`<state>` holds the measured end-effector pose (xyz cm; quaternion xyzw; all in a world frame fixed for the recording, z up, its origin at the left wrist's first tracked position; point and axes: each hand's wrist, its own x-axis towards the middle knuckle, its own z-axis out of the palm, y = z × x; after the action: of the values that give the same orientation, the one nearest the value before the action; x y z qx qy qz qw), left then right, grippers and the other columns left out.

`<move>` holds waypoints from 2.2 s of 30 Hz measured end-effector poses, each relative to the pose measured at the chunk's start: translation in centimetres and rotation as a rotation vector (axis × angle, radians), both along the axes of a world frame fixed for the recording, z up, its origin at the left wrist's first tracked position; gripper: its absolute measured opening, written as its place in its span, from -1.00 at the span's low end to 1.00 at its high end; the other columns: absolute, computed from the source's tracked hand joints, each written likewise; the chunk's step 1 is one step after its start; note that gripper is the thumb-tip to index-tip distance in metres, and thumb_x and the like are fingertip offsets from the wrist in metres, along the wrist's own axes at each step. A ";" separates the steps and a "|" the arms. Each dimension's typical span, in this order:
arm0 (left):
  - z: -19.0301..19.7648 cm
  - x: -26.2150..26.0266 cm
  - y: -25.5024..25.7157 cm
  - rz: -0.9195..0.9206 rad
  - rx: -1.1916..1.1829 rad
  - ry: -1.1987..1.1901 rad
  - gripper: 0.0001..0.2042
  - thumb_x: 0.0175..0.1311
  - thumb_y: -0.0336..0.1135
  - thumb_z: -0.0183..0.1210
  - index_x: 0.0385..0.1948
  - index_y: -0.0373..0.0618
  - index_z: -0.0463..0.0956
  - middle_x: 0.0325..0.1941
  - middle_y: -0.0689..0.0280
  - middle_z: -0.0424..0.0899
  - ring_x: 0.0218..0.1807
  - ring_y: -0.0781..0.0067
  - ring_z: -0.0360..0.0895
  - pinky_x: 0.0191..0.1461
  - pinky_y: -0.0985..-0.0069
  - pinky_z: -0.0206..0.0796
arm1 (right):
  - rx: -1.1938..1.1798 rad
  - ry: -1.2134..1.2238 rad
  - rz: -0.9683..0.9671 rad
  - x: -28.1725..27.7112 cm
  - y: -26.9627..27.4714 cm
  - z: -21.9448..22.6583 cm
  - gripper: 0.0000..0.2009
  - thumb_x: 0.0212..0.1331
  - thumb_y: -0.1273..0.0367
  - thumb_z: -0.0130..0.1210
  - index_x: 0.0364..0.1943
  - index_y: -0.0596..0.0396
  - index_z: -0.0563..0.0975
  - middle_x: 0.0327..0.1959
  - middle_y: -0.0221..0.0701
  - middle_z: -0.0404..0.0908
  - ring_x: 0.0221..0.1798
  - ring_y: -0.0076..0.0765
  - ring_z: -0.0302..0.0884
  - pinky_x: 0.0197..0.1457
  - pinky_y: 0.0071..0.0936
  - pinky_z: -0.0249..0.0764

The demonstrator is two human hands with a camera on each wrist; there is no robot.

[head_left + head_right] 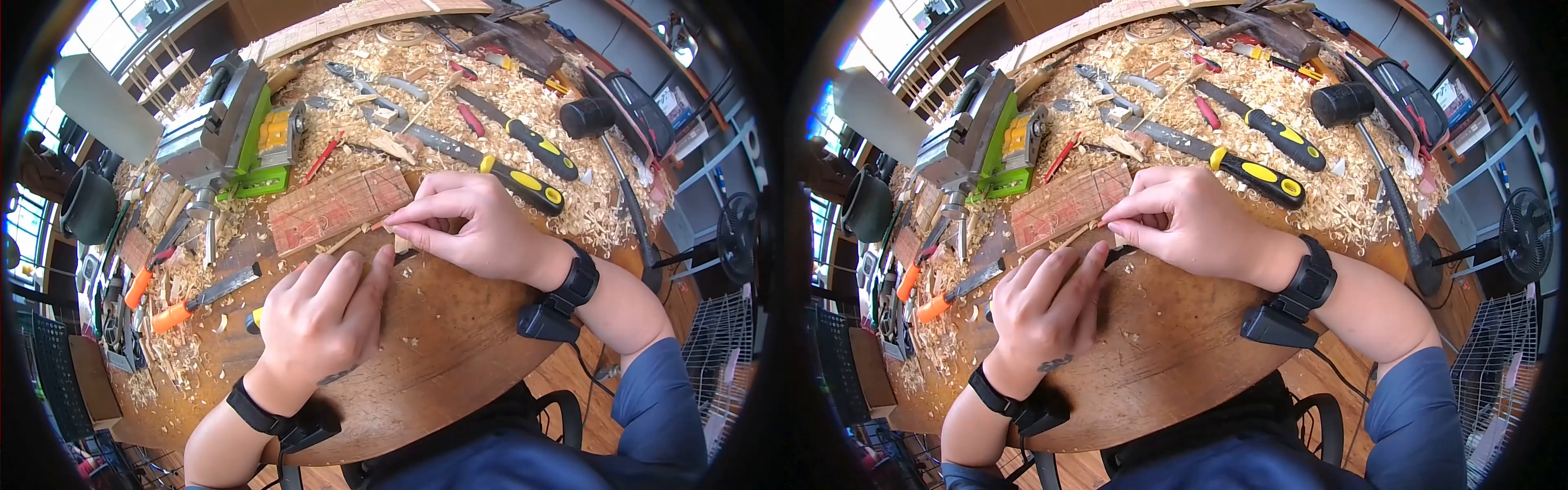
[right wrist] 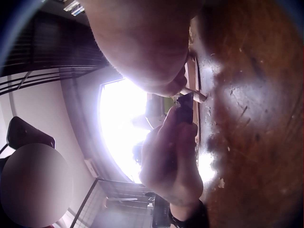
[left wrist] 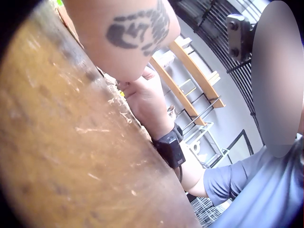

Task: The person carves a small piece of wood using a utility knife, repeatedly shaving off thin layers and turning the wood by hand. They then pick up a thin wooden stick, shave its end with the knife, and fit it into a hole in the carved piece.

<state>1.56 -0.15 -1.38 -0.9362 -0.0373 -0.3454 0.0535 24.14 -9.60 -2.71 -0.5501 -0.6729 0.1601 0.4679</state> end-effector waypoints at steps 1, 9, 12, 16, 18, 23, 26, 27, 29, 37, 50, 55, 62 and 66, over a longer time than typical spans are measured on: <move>0.1 0.0 0.0 0.002 0.001 0.000 -0.81 0.18 -0.47 0.42 -0.16 -0.19 0.81 -0.36 0.39 0.55 -0.47 0.50 0.51 -0.46 0.49 0.38 | 0.001 0.000 0.002 0.0 0.0 0.0 -0.83 0.29 0.51 0.45 -0.06 0.13 0.85 -0.33 -0.43 0.73 -0.37 -0.57 0.59 -0.31 -0.55 0.48; 0.1 -0.6 -0.2 0.019 -0.058 0.131 -0.54 0.06 -0.45 0.44 0.11 -0.18 0.78 -0.24 0.30 0.65 -0.40 0.36 0.57 -0.38 0.39 0.45 | 0.002 0.000 0.002 0.0 0.1 -0.1 -0.83 0.29 0.50 0.45 -0.06 0.11 0.85 -0.33 -0.42 0.74 -0.37 -0.56 0.60 -0.30 -0.55 0.49; 0.2 -0.5 -0.3 0.029 -0.061 0.141 -0.56 0.08 -0.45 0.44 0.09 -0.18 0.78 -0.24 0.30 0.65 -0.40 0.36 0.57 -0.38 0.39 0.46 | 0.000 0.006 0.002 0.0 0.0 0.0 -0.83 0.29 0.50 0.45 -0.06 0.11 0.85 -0.33 -0.42 0.73 -0.37 -0.56 0.60 -0.30 -0.55 0.48; -0.2 -0.6 -0.2 0.006 -0.064 0.145 -0.57 0.07 -0.45 0.43 0.07 -0.18 0.78 -0.25 0.30 0.65 -0.40 0.36 0.57 -0.38 0.39 0.46 | 0.026 -0.003 0.000 0.1 0.2 -0.3 -0.83 0.29 0.51 0.45 -0.06 0.12 0.85 -0.33 -0.41 0.74 -0.36 -0.52 0.62 -0.29 -0.52 0.50; -0.1 -0.6 -0.3 0.012 -0.058 0.146 -0.57 0.06 -0.46 0.43 0.06 -0.17 0.78 -0.25 0.30 0.65 -0.40 0.36 0.58 -0.38 0.39 0.46 | -0.011 0.003 -0.006 0.0 -0.1 0.1 -0.83 0.29 0.51 0.44 -0.06 0.12 0.85 -0.32 -0.39 0.75 -0.34 -0.49 0.63 -0.28 -0.50 0.51; 0.3 -0.8 -0.3 0.038 -0.112 0.086 -0.56 0.04 -0.49 0.44 0.07 -0.18 0.78 -0.24 0.27 0.67 -0.38 0.28 0.62 -0.35 0.37 0.48 | -0.016 -0.018 -0.012 0.1 0.2 -0.4 -0.84 0.29 0.52 0.43 -0.07 0.12 0.84 -0.31 -0.36 0.76 -0.32 -0.42 0.67 -0.24 -0.45 0.54; 0.1 -0.9 -0.2 0.064 -0.137 0.053 -0.55 0.05 -0.51 0.44 0.08 -0.19 0.79 -0.24 0.25 0.68 -0.35 0.23 0.65 -0.32 0.35 0.50 | 0.006 -0.025 -0.008 0.1 0.2 -0.3 -0.85 0.31 0.52 0.42 -0.08 0.11 0.84 -0.30 -0.36 0.76 -0.30 -0.40 0.68 -0.22 -0.44 0.55; 0.0 -1.0 -0.1 0.079 -0.142 0.040 -0.55 0.05 -0.52 0.44 0.09 -0.19 0.79 -0.24 0.24 0.68 -0.33 0.21 0.67 -0.30 0.35 0.51 | 0.010 -0.027 -0.010 0.2 0.3 -0.5 -0.85 0.32 0.52 0.41 -0.08 0.11 0.84 -0.29 -0.35 0.76 -0.29 -0.39 0.68 -0.20 -0.44 0.55; -0.4 -0.9 0.6 0.061 -0.109 0.012 -0.56 0.06 -0.50 0.43 0.07 -0.20 0.78 -0.24 0.25 0.65 -0.37 0.29 0.62 -0.35 0.39 0.48 | 0.013 -0.027 -0.013 0.2 0.4 -0.6 -0.86 0.33 0.51 0.40 -0.08 0.10 0.84 -0.29 -0.35 0.77 -0.28 -0.39 0.68 -0.19 -0.44 0.56; -0.8 -0.7 0.9 0.033 -0.106 -0.021 -0.58 0.09 -0.47 0.43 0.07 -0.19 0.78 -0.27 0.29 0.62 -0.40 0.36 0.59 -0.39 0.42 0.45 | 0.005 -0.023 0.001 0.1 0.3 -0.6 -0.87 0.34 0.50 0.39 -0.08 0.10 0.83 -0.29 -0.34 0.78 -0.27 -0.35 0.70 -0.17 -0.42 0.57; -0.4 -0.6 0.5 0.035 -0.068 0.009 -0.55 0.06 -0.47 0.39 0.09 -0.20 0.78 -0.30 0.33 0.56 -0.42 0.42 0.52 -0.41 0.45 0.43 | 0.051 -0.102 -0.021 -0.1 0.0 -0.1 -0.84 0.30 0.50 0.42 -0.07 0.07 0.84 -0.36 -0.33 0.74 -0.37 -0.35 0.67 -0.29 -0.42 0.53; -0.4 -0.4 0.4 0.034 -0.054 0.009 -0.56 0.08 -0.46 0.37 0.09 -0.20 0.78 -0.32 0.33 0.53 -0.42 0.43 0.52 -0.41 0.45 0.43 | 0.038 -0.092 -0.044 -0.3 0.0 0.1 -0.90 0.33 0.41 0.40 -0.17 0.11 0.83 -0.35 -0.28 0.77 -0.37 -0.19 0.73 -0.28 -0.32 0.62; -0.2 -0.5 0.3 0.041 -0.112 0.046 -0.60 0.15 -0.46 0.39 0.09 -0.22 0.77 -0.35 0.34 0.52 -0.42 0.42 0.54 -0.42 0.45 0.42 | 0.041 -0.094 -0.038 -0.2 -0.1 0.2 -0.90 0.34 0.41 0.40 -0.17 0.11 0.83 -0.35 -0.29 0.75 -0.35 -0.19 0.72 -0.25 -0.32 0.62; -0.1 -0.4 0.2 0.050 -0.103 0.047 -0.64 0.17 -0.45 0.38 0.06 -0.18 0.79 -0.36 0.35 0.52 -0.42 0.42 0.55 -0.42 0.45 0.43 | 0.035 -0.103 -0.038 -0.2 -0.1 0.3 -0.90 0.34 0.41 0.39 -0.17 0.11 0.83 -0.35 -0.29 0.75 -0.34 -0.18 0.72 -0.25 -0.32 0.62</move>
<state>1.14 0.09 -1.47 -0.9443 -0.0770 -0.3195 0.0145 23.91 -9.67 -2.44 -0.5621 -0.6883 0.1106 0.4451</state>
